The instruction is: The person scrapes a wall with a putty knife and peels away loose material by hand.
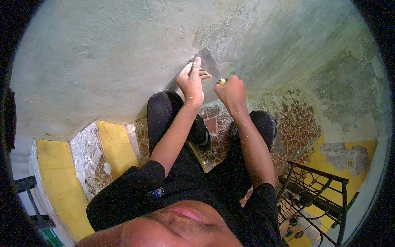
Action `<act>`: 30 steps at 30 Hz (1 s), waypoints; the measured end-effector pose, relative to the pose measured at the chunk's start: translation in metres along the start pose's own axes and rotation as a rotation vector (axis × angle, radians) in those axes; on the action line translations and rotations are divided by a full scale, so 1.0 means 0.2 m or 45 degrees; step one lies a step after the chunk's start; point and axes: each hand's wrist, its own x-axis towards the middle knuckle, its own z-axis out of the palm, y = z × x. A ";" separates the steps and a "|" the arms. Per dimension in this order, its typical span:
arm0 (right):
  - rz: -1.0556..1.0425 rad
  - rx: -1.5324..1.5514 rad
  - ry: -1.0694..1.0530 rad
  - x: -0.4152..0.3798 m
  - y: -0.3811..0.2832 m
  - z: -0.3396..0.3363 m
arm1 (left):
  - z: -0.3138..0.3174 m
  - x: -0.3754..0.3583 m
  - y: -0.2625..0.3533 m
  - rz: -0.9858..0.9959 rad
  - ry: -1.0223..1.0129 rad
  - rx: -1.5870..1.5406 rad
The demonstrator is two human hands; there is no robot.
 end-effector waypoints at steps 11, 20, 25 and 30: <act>0.207 0.654 -0.422 -0.08 -0.09 0.23 | -0.04 0.03 0.14 0.490 -0.040 0.664; -0.007 0.942 -0.310 0.11 -0.27 0.11 | 0.20 0.06 0.45 0.645 -0.140 0.628; -0.096 0.416 -0.222 0.00 -0.12 0.03 | -0.03 0.01 0.22 0.685 -0.060 0.672; -0.172 0.024 0.005 0.00 0.02 -0.04 | -0.09 0.04 0.16 -0.095 -0.430 0.112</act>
